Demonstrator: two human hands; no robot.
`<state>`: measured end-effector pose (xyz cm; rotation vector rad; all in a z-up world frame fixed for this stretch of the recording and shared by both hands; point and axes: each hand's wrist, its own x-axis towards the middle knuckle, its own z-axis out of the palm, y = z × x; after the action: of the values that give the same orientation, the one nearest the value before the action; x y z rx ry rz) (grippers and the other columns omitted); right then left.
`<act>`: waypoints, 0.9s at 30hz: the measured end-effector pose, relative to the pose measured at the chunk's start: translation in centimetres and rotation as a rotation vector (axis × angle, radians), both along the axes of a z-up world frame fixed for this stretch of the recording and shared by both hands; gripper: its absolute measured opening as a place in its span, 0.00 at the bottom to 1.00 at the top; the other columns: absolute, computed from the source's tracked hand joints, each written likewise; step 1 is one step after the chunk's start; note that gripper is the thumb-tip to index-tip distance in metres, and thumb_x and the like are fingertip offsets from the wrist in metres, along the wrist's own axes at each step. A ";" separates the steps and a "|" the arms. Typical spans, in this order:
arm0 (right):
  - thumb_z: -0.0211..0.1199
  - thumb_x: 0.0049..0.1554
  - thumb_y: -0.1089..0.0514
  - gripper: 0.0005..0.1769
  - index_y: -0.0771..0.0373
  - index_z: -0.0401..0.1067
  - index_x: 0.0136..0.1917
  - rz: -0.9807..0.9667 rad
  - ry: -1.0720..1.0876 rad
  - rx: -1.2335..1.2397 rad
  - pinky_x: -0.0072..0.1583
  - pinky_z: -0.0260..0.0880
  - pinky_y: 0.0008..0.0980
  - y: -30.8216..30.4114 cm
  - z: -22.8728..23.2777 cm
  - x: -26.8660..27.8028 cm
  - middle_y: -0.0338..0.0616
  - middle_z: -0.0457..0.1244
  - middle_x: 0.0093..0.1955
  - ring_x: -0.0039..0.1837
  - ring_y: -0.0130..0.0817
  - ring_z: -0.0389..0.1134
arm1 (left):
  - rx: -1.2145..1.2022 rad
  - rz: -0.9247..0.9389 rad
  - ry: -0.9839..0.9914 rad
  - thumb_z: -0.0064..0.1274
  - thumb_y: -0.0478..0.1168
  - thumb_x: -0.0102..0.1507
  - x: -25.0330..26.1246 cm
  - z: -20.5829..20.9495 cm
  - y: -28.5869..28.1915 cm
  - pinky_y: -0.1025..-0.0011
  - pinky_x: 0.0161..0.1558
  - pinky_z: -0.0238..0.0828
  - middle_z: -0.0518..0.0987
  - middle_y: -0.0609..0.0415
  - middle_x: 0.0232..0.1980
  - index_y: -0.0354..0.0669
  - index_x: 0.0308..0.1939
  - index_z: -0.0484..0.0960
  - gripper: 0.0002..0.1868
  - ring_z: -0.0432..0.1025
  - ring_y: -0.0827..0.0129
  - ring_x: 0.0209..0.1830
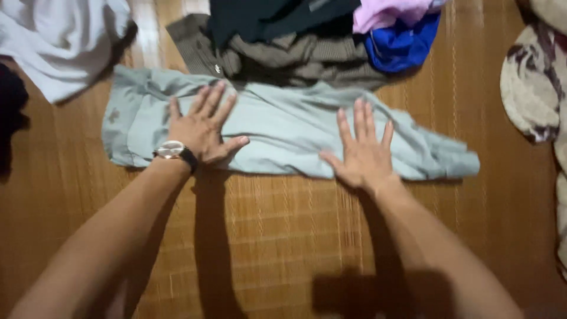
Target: Folding various articles of clothing on a flat surface.
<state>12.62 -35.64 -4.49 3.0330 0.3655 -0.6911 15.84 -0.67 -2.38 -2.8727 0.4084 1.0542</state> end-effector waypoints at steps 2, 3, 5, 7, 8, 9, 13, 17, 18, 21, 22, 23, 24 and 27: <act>0.36 0.54 0.14 0.59 0.50 0.29 0.84 -0.001 0.010 -0.135 0.72 0.22 0.79 -0.9 0.8 1.1 0.48 0.20 0.86 0.85 0.49 0.20 | 0.071 -0.019 -0.036 0.26 0.87 0.53 -1.9 0.8 -0.1 0.31 0.71 0.18 0.25 0.60 0.84 0.69 0.79 0.31 0.58 0.28 0.60 0.83; 0.36 0.54 0.14 0.59 0.50 0.29 0.84 -0.002 0.011 -0.126 0.72 0.22 0.79 -1.1 1.6 -1.1 0.48 0.20 0.86 0.85 0.49 0.20 | 0.080 -0.021 -0.035 0.26 0.87 0.53 -5.2 0.2 1.0 0.31 0.71 0.18 0.25 0.60 0.84 0.69 0.79 0.31 0.58 0.28 0.60 0.83; 0.43 0.50 0.15 0.61 0.51 0.34 0.82 0.042 -0.044 -0.057 0.70 0.26 0.78 -2.2 3.0 -2.1 0.48 0.23 0.86 0.85 0.53 0.23 | -0.442 -0.156 -0.664 0.28 0.90 0.45 -8.4 -1.8 2.4 0.30 0.66 0.21 0.33 0.51 0.83 0.65 0.80 0.40 0.65 0.32 0.51 0.79; 0.45 0.49 0.15 0.63 0.51 0.34 0.83 0.090 0.070 -0.114 0.71 0.27 0.77 -1.3 5.7 -3.2 0.49 0.23 0.86 0.85 0.53 0.24 | -0.160 -0.155 -0.308 0.33 0.88 0.48 -10.5 2.0 1.7 0.33 0.69 0.22 0.31 0.49 0.84 0.64 0.80 0.38 0.65 0.29 0.51 0.81; 0.48 0.47 0.14 0.65 0.51 0.34 0.83 0.127 0.210 -0.179 0.71 0.28 0.76 -1.1 7.1 -4.8 0.51 0.22 0.85 0.84 0.53 0.24 | 0.112 -0.151 0.071 0.37 0.87 0.50 -12.3 3.8 1.1 0.36 0.72 0.24 0.28 0.47 0.84 0.64 0.81 0.36 0.64 0.27 0.51 0.84; 0.48 0.47 0.14 0.65 0.51 0.34 0.83 0.127 0.220 -0.184 0.71 0.28 0.76 -1.6 6.6 -6.2 0.51 0.22 0.85 0.84 0.53 0.24 | 0.105 -0.152 0.081 0.37 0.87 0.50 -13.5 2.9 0.9 0.36 0.72 0.24 0.28 0.47 0.84 0.64 0.81 0.36 0.64 0.27 0.51 0.84; 0.49 0.56 0.22 0.59 0.62 0.39 0.83 0.104 -0.171 0.230 0.74 0.26 0.80 1.1 3.5 -8.2 0.55 0.30 0.86 0.86 0.54 0.30 | -0.455 0.045 -0.436 0.44 0.74 0.57 -14.5 1.5 -3.0 0.32 0.73 0.28 0.40 0.38 0.82 0.45 0.76 0.50 0.54 0.34 0.44 0.82; 0.51 0.59 0.29 0.50 0.53 0.43 0.85 0.127 -0.196 0.192 0.76 0.25 0.74 6.3 0.8 -6.0 0.53 0.31 0.88 0.87 0.52 0.28 | -0.463 -0.020 -0.449 0.46 0.65 0.64 -11.6 -1.5 -9.5 0.38 0.76 0.28 0.42 0.42 0.84 0.41 0.79 0.53 0.47 0.35 0.48 0.85; 0.51 0.59 0.29 0.50 0.53 0.43 0.85 0.126 -0.198 0.194 0.76 0.25 0.74 5.9 0.2 -5.8 0.53 0.31 0.88 0.87 0.52 0.28 | -0.461 -0.022 -0.450 0.46 0.65 0.64 -10.9 -0.9 -8.4 0.38 0.76 0.28 0.42 0.42 0.84 0.41 0.79 0.53 0.47 0.35 0.48 0.85; 0.52 0.57 0.25 0.48 0.43 0.45 0.83 0.222 -0.304 0.144 0.74 0.23 0.74 3.3 -1.0 -3.6 0.44 0.31 0.87 0.86 0.49 0.26 | -0.356 0.025 -0.236 0.47 0.69 0.58 -9.1 -0.7 -4.3 0.29 0.67 0.21 0.40 0.50 0.83 0.58 0.80 0.55 0.50 0.32 0.51 0.82; 0.52 0.56 0.24 0.51 0.47 0.44 0.82 0.139 -0.209 0.101 0.74 0.22 0.74 2.3 -0.4 -3.7 0.46 0.30 0.86 0.85 0.50 0.26 | -0.314 0.118 -0.262 0.44 0.72 0.58 -10.5 -0.8 -1.5 0.32 0.71 0.23 0.40 0.48 0.84 0.54 0.79 0.54 0.50 0.33 0.50 0.83; 0.52 0.54 0.24 0.54 0.51 0.42 0.82 0.056 -0.115 0.056 0.74 0.22 0.74 1.4 0.4 -3.7 0.49 0.29 0.86 0.85 0.51 0.25 | -0.268 0.211 -0.287 0.41 0.74 0.59 -11.9 -0.7 1.4 0.36 0.74 0.25 0.40 0.46 0.84 0.51 0.78 0.53 0.51 0.33 0.49 0.83; 0.52 0.54 0.24 0.54 0.51 0.42 0.82 0.061 -0.131 0.064 0.74 0.22 0.74 -0.6 0.8 -4.4 0.49 0.29 0.86 0.85 0.51 0.25 | -0.261 0.212 -0.305 0.41 0.74 0.59 -12.7 -0.4 3.3 0.36 0.74 0.25 0.40 0.46 0.84 0.51 0.78 0.53 0.51 0.33 0.49 0.83; 0.49 0.56 0.24 0.51 0.50 0.44 0.82 -0.047 -0.216 0.096 0.77 0.21 0.71 -4.2 1.0 -2.9 0.46 0.28 0.87 0.87 0.48 0.24 | -0.040 0.180 -0.452 0.33 0.75 0.60 -11.8 -0.2 9.4 0.37 0.73 0.21 0.41 0.46 0.84 0.51 0.78 0.51 0.50 0.34 0.53 0.83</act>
<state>9.68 -39.83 -3.47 3.1735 0.3321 -0.3516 4.00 8.75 -2.53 -3.0998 0.1439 0.3852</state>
